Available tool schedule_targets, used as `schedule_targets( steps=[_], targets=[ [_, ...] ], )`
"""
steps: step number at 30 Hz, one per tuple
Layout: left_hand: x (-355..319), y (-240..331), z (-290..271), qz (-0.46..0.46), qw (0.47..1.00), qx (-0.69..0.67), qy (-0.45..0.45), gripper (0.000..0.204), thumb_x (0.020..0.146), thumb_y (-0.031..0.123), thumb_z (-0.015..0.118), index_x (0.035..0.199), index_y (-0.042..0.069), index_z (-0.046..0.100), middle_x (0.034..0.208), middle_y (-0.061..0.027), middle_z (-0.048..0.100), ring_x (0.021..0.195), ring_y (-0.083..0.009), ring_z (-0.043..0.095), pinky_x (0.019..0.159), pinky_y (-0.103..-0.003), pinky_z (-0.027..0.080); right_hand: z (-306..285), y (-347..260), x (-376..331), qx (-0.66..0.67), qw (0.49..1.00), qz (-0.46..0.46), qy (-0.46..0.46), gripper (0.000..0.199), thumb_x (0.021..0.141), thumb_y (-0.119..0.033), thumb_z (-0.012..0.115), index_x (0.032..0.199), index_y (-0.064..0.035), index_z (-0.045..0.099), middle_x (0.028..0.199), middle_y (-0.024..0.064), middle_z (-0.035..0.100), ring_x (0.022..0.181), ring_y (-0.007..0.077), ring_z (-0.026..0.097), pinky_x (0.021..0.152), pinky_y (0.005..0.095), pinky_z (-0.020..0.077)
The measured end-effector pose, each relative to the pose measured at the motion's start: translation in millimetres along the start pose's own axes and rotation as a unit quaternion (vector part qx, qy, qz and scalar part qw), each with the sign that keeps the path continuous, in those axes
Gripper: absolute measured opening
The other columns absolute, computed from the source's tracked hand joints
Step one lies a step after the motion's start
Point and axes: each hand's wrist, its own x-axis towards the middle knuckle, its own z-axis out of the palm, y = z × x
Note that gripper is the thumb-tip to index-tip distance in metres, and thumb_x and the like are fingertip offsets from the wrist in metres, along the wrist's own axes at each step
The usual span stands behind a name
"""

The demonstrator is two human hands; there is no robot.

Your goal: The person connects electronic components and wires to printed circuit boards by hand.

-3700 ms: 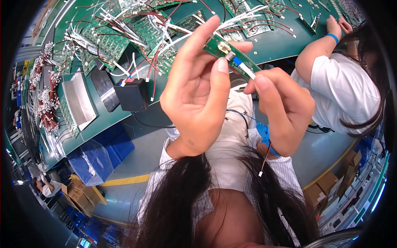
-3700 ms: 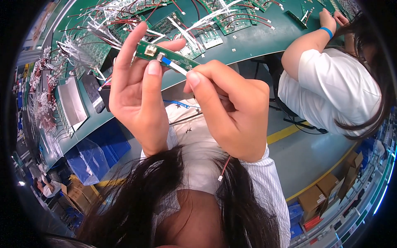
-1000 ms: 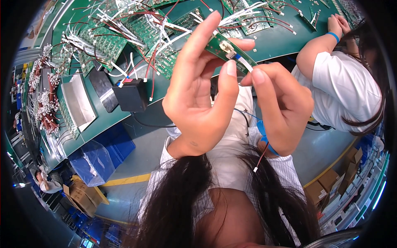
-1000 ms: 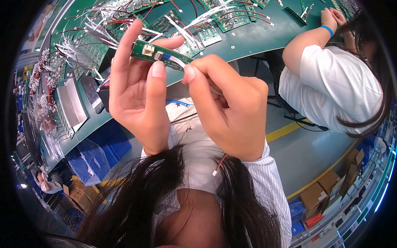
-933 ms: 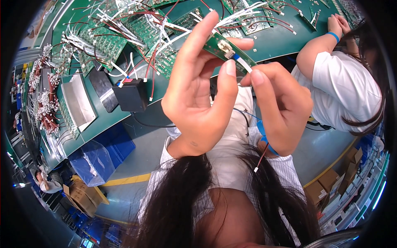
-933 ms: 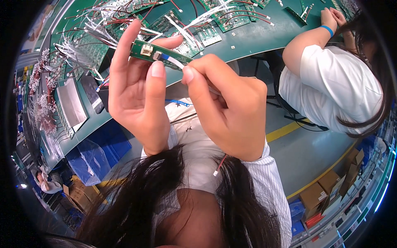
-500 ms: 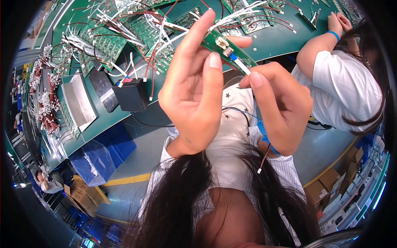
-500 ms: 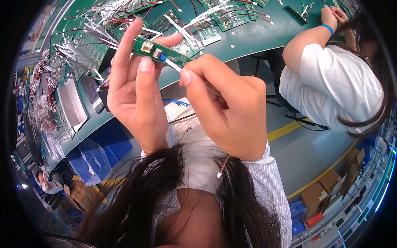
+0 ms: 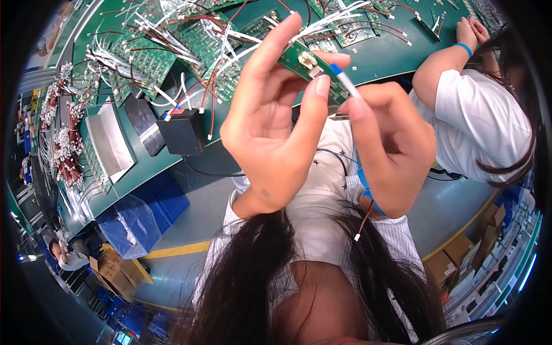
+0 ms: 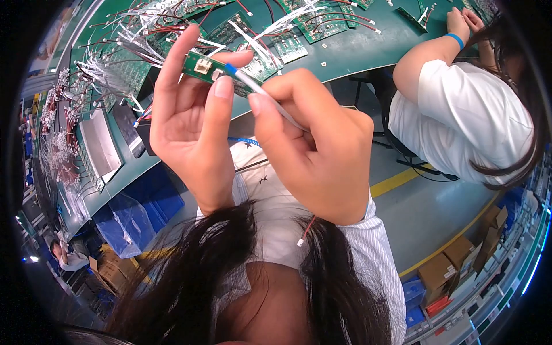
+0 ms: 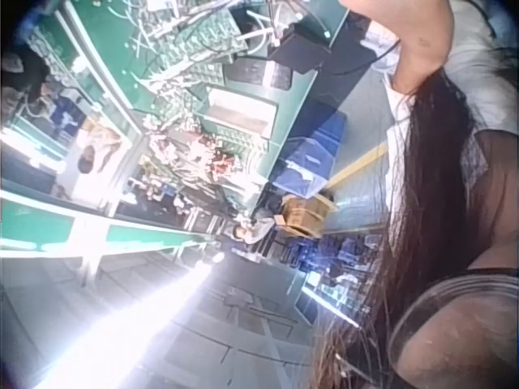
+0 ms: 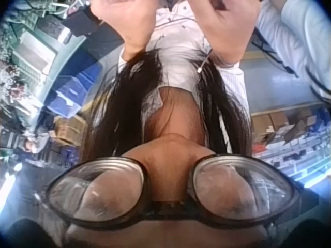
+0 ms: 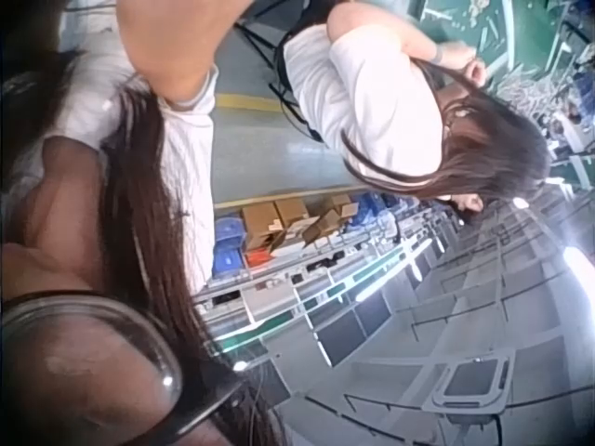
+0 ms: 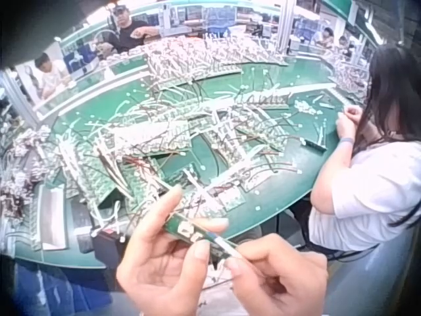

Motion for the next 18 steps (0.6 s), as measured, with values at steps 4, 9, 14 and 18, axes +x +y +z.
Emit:
schedule_targets(
  steps=[4, 9, 14, 18],
  targets=[
    [1, 2, 1, -0.045, 0.997, -0.054, 0.015, 0.044, 0.079, -0.005, 0.049, 0.121, -0.008, 0.036, 0.095, -0.0186, 0.059, 0.09, -0.0149, 0.055, 0.08, -0.024, 0.042, 1, -11, -2, -0.054, 0.996, 0.065, -0.001, 0.001, 0.078, 0.003, 0.057, 0.078, 0.0026, 0.056, 0.067, -0.0009, 0.054, 0.051, -0.0009, 0.035, 0.044, 0.0135, 0.0232],
    [8, 2, -10, -0.12, 0.987, -0.106, -0.026, 0.049, 0.078, 0.001, 0.051, 0.124, -0.008, 0.034, 0.1, -0.0182, 0.057, 0.092, -0.0156, 0.054, 0.081, -0.025, 0.041, 1, -8, -6, -0.055, 0.995, -0.064, 0.054, 0.005, 0.073, 0.007, 0.059, 0.077, 0.0054, 0.058, 0.088, 0.0072, 0.052, 0.052, 0.0021, 0.038, 0.045, 0.0134, 0.0264],
    [15, 8, -18, -0.287, 0.928, -0.22, -0.09, 0.056, 0.078, 0.008, 0.049, 0.127, -0.008, 0.028, 0.103, -0.0113, 0.053, 0.085, -0.012, 0.046, 0.075, -0.023, 0.039, -7, -14, -16, 0.012, 0.987, -0.113, 0.115, 0.014, 0.079, 0.007, 0.052, 0.092, 0.0106, 0.049, 0.081, 0.0088, 0.054, 0.05, 0.0019, 0.037, 0.044, 0.0156, 0.0255],
    [13, 11, -14, -0.31, 0.908, -0.268, -0.087, 0.056, 0.078, 0.009, 0.048, 0.128, -0.007, 0.027, 0.104, -0.0103, 0.053, 0.084, -0.0117, 0.046, 0.073, -0.023, 0.038, -6, -4, -14, 0.067, 0.977, -0.136, 0.147, 0.023, 0.07, 0.009, 0.064, 0.089, 0.0069, 0.05, 0.072, 0.0056, 0.059, 0.045, -0.0024, 0.037, 0.038, 0.0106, 0.0217]
  ],
)
